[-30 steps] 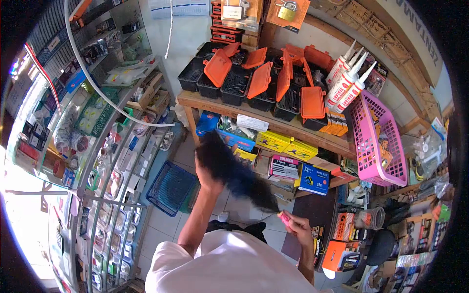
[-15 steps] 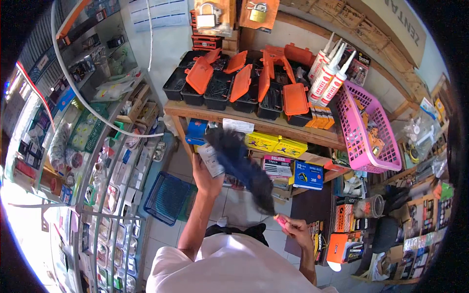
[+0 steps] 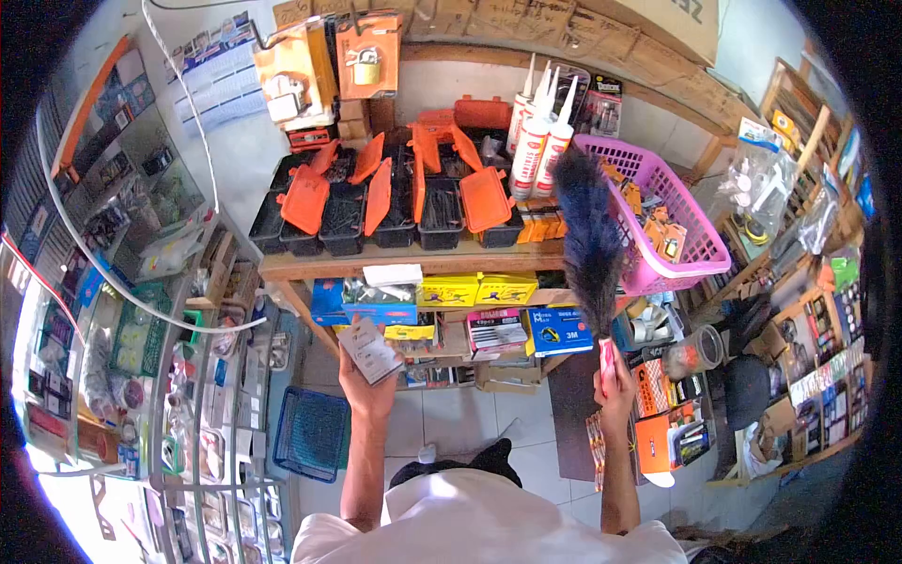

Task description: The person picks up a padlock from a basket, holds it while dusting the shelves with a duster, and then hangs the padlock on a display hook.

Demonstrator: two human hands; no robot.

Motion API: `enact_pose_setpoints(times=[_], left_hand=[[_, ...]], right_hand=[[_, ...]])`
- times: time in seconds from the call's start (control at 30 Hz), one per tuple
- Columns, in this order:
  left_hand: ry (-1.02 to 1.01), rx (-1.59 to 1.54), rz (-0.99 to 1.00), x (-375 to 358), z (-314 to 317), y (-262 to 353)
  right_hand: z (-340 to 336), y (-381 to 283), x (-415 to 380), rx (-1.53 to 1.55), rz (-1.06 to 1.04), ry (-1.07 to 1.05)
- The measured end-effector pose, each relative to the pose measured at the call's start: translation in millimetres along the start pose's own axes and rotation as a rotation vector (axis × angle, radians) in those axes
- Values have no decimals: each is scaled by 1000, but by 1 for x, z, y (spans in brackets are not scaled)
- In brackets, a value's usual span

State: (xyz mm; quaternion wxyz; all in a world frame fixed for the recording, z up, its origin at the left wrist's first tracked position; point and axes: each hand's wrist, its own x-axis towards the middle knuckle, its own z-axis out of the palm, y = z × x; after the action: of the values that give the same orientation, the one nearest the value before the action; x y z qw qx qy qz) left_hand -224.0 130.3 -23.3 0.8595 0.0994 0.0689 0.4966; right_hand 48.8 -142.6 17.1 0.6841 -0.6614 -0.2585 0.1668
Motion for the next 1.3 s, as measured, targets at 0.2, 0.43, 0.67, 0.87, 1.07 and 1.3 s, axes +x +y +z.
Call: enact_pose_setpoints(times=[0.2, 0.43, 0.67, 0.87, 1.07, 1.3], left_hand=[[-52, 125, -44, 1, -10, -5], [-56, 394, 2, -3, 19, -10], [-257, 646, -13, -5, 70, 1], [-278, 931, 182, 19, 106, 19], [-371, 967, 243, 35, 157, 26], [-427, 921, 530, 51, 254, 38]], right_hand=[[-10, 53, 68, -234, -288, -6], [6, -20, 139, -185, 189, -39], [-8, 28, 186, -874, -324, -20], [29, -47, 120, -1261, -350, 186], [113, -135, 66, -748, -881, -68], [210, -191, 84, -36, -478, -856]])
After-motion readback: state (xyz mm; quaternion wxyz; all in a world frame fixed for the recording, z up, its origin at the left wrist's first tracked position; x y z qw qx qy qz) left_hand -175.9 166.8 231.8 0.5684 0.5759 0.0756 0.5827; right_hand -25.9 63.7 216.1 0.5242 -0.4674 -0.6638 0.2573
